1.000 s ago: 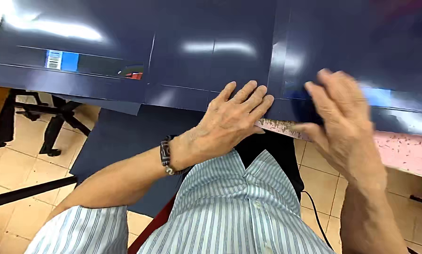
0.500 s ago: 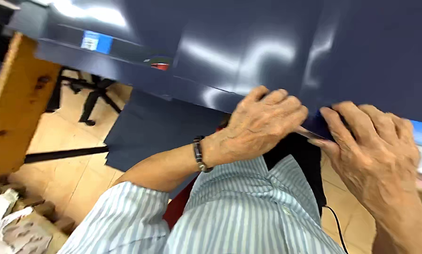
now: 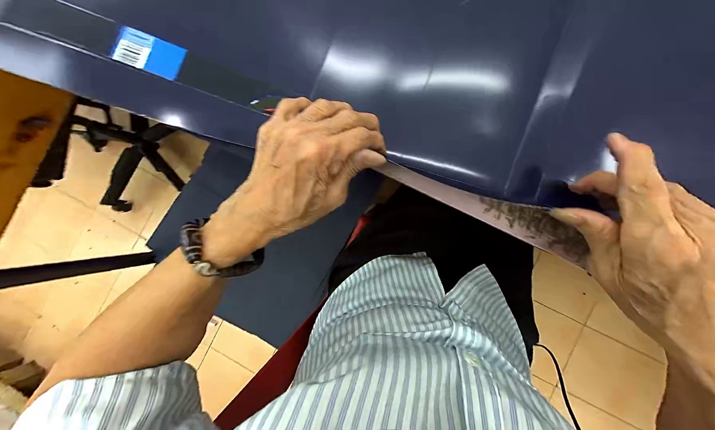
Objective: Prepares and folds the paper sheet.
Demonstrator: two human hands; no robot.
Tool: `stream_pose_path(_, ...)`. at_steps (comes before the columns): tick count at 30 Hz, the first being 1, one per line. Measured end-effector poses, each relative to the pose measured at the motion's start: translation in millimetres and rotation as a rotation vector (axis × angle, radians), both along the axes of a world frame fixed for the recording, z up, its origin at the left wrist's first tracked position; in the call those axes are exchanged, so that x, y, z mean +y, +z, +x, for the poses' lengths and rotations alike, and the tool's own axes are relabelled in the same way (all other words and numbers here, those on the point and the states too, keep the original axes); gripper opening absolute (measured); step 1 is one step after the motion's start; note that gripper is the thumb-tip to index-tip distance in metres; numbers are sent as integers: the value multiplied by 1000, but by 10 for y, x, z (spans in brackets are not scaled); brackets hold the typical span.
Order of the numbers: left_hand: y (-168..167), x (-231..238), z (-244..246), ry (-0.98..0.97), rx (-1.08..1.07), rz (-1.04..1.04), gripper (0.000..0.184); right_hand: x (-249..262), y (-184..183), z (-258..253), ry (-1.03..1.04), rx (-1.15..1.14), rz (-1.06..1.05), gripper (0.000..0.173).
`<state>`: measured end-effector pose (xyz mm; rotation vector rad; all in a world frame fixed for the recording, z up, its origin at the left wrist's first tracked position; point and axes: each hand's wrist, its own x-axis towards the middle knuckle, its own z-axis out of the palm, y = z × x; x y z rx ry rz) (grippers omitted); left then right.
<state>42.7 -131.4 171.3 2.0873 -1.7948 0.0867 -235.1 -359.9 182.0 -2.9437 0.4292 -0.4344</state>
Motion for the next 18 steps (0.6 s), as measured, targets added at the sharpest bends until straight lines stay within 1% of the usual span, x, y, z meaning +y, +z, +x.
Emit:
stream_pose_path(2,135,-89,22,70,26,86,43,-128,99,66,18,71,66,56)
stream_pose_path(4,247,-204,48,170,51,171,42,-283,150,165,61,116,116,50)
stream_pose_path(6,348,-347,51,260,79,283,41,-370,149,260,33,189,152,44)
stream_pose_path(7,373,-430,46,290,56,321,38,-396,153,301,-7,228,132,45)
stream_pose_path(9,370,-570,-8,295,-91,350,33,-439,174,363,-89,294,102,49)
stream_pose_path(11,373,-622,-200,217,-227,281,23,-461,175,398,-130,312,126,54)
stream_pose_path(12,371,-629,-346,124,-271,207,20,-478,163,415,-132,291,136,56)
stream_pose_path(13,337,-627,-533,2,-276,133,25,-490,141,433,-132,266,140,60)
stream_pose_path(15,90,-638,-893,-241,-194,-17,39,-432,104,464,-130,225,128,60)
stream_pose_path(16,-79,-665,-996,-308,-151,-51,48,-361,97,492,-131,202,114,56)
stream_pose_path(18,-323,-691,-1038,-325,-135,-70,61,-181,109,545,-135,175,55,45)
